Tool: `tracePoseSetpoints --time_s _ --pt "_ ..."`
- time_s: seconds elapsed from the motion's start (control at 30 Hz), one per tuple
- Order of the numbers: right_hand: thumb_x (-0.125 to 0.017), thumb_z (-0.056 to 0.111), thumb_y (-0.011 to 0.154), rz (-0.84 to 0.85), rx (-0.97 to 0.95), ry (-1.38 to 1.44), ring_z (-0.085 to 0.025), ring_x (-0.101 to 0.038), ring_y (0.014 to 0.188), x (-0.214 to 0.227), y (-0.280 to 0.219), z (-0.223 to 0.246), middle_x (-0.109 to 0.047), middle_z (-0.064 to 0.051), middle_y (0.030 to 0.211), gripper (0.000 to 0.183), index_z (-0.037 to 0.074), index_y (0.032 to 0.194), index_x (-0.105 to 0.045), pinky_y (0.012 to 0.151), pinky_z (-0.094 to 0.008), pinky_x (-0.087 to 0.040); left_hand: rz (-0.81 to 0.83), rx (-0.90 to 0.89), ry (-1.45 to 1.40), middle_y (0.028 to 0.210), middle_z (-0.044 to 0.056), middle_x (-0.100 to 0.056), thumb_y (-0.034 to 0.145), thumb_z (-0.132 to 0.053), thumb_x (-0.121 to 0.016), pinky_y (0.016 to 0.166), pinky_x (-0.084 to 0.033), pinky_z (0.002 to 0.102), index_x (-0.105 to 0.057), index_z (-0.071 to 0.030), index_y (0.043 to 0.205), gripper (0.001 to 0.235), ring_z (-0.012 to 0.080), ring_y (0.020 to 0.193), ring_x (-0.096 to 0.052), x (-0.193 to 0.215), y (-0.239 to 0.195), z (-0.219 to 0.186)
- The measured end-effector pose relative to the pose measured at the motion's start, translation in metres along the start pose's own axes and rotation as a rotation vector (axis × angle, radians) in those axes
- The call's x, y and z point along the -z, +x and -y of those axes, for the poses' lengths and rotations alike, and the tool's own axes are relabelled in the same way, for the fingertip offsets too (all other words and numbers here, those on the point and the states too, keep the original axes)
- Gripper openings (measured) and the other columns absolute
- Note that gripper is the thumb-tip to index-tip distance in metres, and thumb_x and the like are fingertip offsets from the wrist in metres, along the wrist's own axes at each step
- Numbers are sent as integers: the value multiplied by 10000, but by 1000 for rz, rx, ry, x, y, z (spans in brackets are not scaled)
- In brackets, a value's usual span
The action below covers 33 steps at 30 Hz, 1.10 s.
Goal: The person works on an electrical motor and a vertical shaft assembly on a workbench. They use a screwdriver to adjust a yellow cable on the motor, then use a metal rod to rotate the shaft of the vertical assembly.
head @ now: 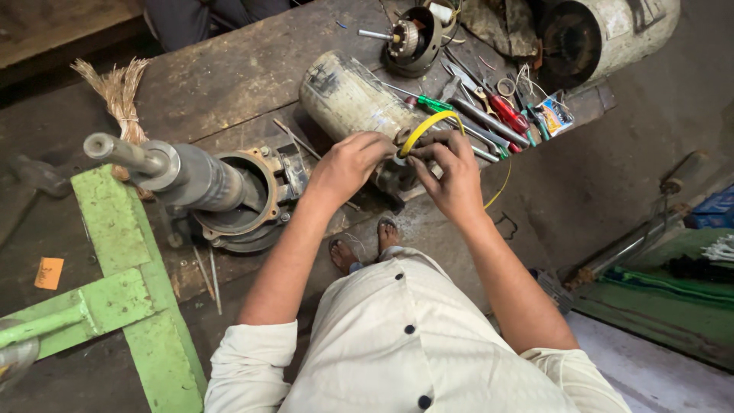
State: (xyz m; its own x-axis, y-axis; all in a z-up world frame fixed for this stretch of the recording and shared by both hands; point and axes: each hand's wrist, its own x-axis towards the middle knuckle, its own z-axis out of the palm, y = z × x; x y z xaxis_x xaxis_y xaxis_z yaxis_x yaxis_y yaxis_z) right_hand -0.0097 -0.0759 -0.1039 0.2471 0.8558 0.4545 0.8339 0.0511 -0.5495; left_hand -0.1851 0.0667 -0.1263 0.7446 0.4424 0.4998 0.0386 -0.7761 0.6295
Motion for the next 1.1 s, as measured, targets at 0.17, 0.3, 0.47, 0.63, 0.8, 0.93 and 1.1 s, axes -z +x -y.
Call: tracePoseSetpoints --time_s 0.17,0.3,0.47,0.63,0.8,0.93,1.1 --pt "-848 94 858 1 -21 2 -334 -619 1080 -2 -1 -1 -632 -133 1134 203 50 1013 -726 910 -430 -508 -114 239 -254 1012 100 -713 880 -80 -819 856 -569 378 -708 -42 988 158 272 948 -721 -12 5 -4" --pt "-832 94 864 7 -16 34 -330 -627 1102 0 1 -1 -643 -123 1154 192 56 1022 -730 929 -429 -512 -157 342 -269 959 114 -704 833 -110 -848 819 -544 377 -711 -9 926 194 273 909 -702 -16 8 -6" --pt "-823 102 865 8 -20 38 -340 -621 1116 2 1 0 -639 -132 1166 227 46 1065 -733 944 -433 -509 -205 226 -258 1007 134 -672 843 -99 -831 843 -546 376 -725 3 936 174 290 947 -691 -15 3 -4" --pt "-836 118 848 22 -20 5 -338 -620 1090 2 4 1 -642 -130 1135 200 52 995 -717 925 -425 -505 -199 201 -220 1054 140 -667 884 -62 -789 873 -554 368 -732 10 1006 152 294 978 -690 -17 -2 -4" --pt "-859 148 831 55 -55 -32 -355 -606 1041 3 10 3 -624 -141 1095 252 24 954 -677 895 -433 -496 -246 309 -204 1029 141 -670 812 -101 -833 841 -552 364 -720 13 990 239 301 953 -691 -22 2 -9" --pt "-826 123 830 29 19 -4 -366 -601 1072 3 5 5 -616 -151 1136 246 25 1015 -696 914 -440 -494 -288 313 -184 1050 153 -665 800 -107 -856 845 -547 372 -731 -8 933 207 316 973 -685 -26 -1 -8" --pt "-844 148 835 56 -76 -26 -353 -601 1039 3 11 6 -613 -146 1081 233 25 928 -668 888 -435 -494 -267 394 -288 1122 131 -657 851 -94 -786 901 -557 375 -722 -30 1016 187 293 1021 -699 -26 -1 -14"
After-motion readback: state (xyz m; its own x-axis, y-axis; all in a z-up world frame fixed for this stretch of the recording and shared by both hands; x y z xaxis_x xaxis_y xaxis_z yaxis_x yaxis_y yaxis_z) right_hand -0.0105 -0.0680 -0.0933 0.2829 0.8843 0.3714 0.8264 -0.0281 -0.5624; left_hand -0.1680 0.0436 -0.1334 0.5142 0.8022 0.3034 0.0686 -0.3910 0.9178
